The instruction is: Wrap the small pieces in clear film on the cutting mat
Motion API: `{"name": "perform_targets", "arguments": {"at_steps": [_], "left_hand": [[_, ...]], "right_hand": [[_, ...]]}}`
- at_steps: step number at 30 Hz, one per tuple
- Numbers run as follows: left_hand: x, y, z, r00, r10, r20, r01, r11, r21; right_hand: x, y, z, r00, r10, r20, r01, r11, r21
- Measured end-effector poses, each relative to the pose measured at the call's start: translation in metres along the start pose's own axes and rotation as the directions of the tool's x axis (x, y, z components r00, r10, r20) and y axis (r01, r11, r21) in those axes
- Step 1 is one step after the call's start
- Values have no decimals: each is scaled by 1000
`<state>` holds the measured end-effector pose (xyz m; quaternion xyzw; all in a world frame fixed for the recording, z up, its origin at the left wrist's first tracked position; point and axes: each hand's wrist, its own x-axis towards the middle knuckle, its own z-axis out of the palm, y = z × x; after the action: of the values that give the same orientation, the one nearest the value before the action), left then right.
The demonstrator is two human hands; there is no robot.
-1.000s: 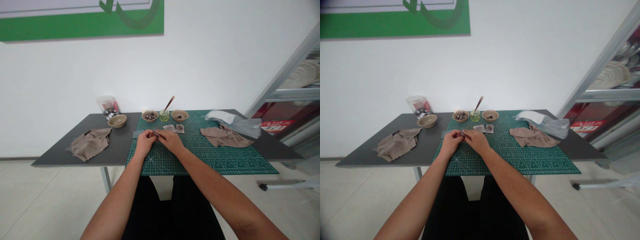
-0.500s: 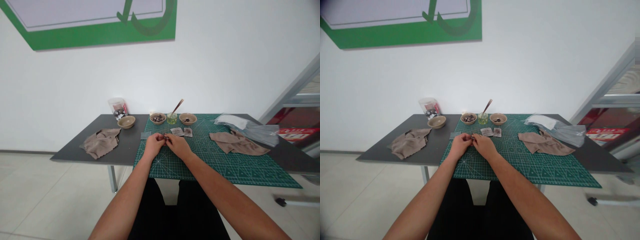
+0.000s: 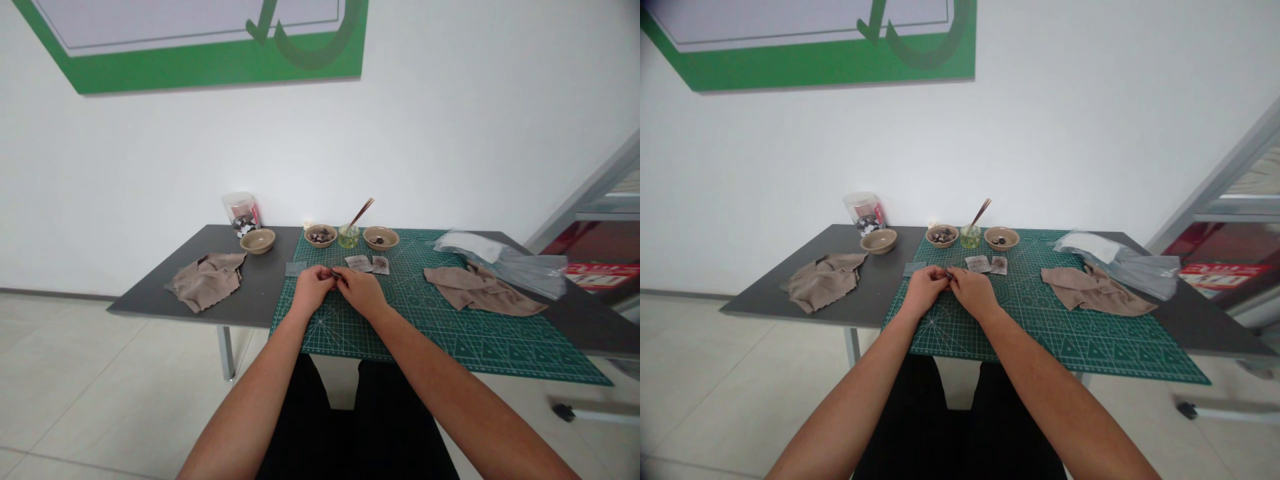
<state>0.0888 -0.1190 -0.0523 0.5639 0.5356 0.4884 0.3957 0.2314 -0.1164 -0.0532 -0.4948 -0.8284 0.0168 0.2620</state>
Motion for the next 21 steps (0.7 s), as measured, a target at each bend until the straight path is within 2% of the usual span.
{"name": "perform_targets", "arguments": {"at_steps": [4, 13, 21], "left_hand": [[2, -5, 0, 1000, -10, -12, 10, 999, -46], [2, -5, -1, 1000, 12, 4, -11, 999, -33], [2, -6, -2, 999, 42, 8, -42, 999, 31]], "right_hand": [[-1, -1, -3, 999, 48, -24, -48, 999, -12], [-1, 0, -2, 997, 29, -72, -23, 997, 77], [0, 1, 0, 1000, -23, -21, 25, 996, 89]]}}
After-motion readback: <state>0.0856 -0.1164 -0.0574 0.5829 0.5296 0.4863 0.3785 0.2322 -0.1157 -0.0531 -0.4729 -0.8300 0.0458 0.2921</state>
